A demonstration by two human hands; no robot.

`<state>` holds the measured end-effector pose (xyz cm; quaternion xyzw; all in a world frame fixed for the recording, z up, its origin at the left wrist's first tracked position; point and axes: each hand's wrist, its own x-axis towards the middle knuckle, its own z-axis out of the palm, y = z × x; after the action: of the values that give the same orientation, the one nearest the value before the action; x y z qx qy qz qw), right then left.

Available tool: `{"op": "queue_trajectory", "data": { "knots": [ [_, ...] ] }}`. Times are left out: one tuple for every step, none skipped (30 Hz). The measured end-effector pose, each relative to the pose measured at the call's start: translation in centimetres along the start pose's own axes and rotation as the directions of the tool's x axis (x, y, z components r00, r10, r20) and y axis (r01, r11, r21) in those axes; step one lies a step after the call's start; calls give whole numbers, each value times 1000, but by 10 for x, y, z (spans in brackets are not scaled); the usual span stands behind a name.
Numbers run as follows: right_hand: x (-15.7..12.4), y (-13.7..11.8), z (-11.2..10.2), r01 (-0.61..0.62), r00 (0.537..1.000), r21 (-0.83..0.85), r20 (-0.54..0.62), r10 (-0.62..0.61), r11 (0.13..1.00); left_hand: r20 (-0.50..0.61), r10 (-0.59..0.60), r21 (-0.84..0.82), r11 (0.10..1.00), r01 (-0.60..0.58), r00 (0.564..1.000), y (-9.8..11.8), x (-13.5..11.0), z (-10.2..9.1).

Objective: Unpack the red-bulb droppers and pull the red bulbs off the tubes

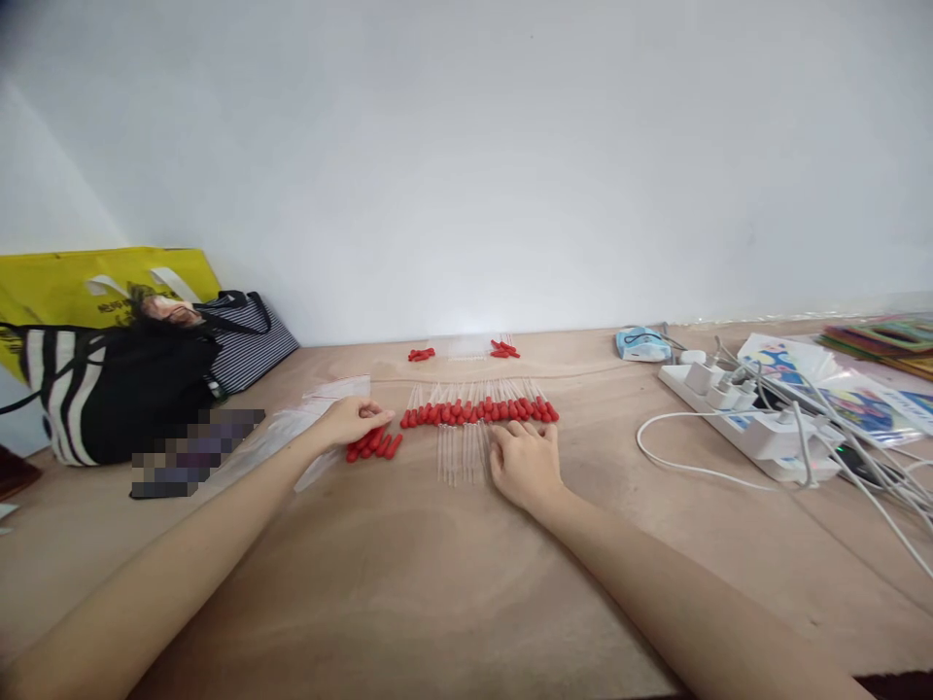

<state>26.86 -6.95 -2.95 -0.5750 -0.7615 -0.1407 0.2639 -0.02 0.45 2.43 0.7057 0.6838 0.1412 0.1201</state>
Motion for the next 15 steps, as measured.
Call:
{"op": "queue_trajectory", "data": {
  "knots": [
    [0, -1, 0, 0, 1000, -4, 14, 0, 1000, -10, -4, 11, 1000, 4, 1000, 1, 0, 0],
    [-1, -2, -1, -1, 1000, -7, 25, 1, 1000, -26, -6, 23, 1000, 7, 1000, 3, 0, 0],
    [-1, -3, -1, 0, 999, -8, 33, 1, 1000, -44, -6, 36, 999, 8, 999, 5, 0, 1],
    [-1, -4, -1, 2, 999, -7, 39, -2, 1000, -64, -2, 49, 999, 5, 998, 7, 1, 1],
    [-2, -4, -1, 5, 999, -6, 41, -4, 1000, -84, 6, 61, 998, -1, 996, 10, 2, 2],
    [-2, -4, -1, 6, 999, -4, 41, -6, 1000, -102, 18, 73, 997, -11, 995, 13, 3, 3],
    [-2, -4, -1, 8, 999, -2, 43, -8, 1000, -117, 33, 84, 996, -23, 993, 17, 4, 4],
    [-2, -4, -1, 10, 999, 2, 45, -10, 1000, -127, 47, 94, 995, -35, 991, 22, 6, 6],
    [-2, -4, -1, 11, 999, 9, 49, -12, 1000, -132, 60, 101, 994, -47, 989, 26, 8, 8],
    [-2, -4, 0, 12, 998, 19, 54, -13, 1000, -132, 71, 108, 993, -57, 989, 31, 10, 10],
    [-2, -3, 0, 10, 998, 33, 57, -12, 999, -126, 79, 113, 991, -65, 989, 36, 12, 12],
    [-1, -2, 0, 5, 998, 51, 57, -8, 999, -116, 84, 118, 991, -70, 990, 40, 14, 14],
    [-1, 0, 0, -4, 999, 70, 53, 1, 998, -103, 87, 122, 990, -74, 991, 44, 16, 16],
    [0, 2, 0, -19, 999, 89, 45, 16, 996, -86, 86, 126, 989, -75, 993, 47, 18, 18],
    [1, 4, 0, -41, 999, 106, 35, 37, 994, -66, 82, 129, 989, -73, 994, 50, 20, 20]
  ]
}}
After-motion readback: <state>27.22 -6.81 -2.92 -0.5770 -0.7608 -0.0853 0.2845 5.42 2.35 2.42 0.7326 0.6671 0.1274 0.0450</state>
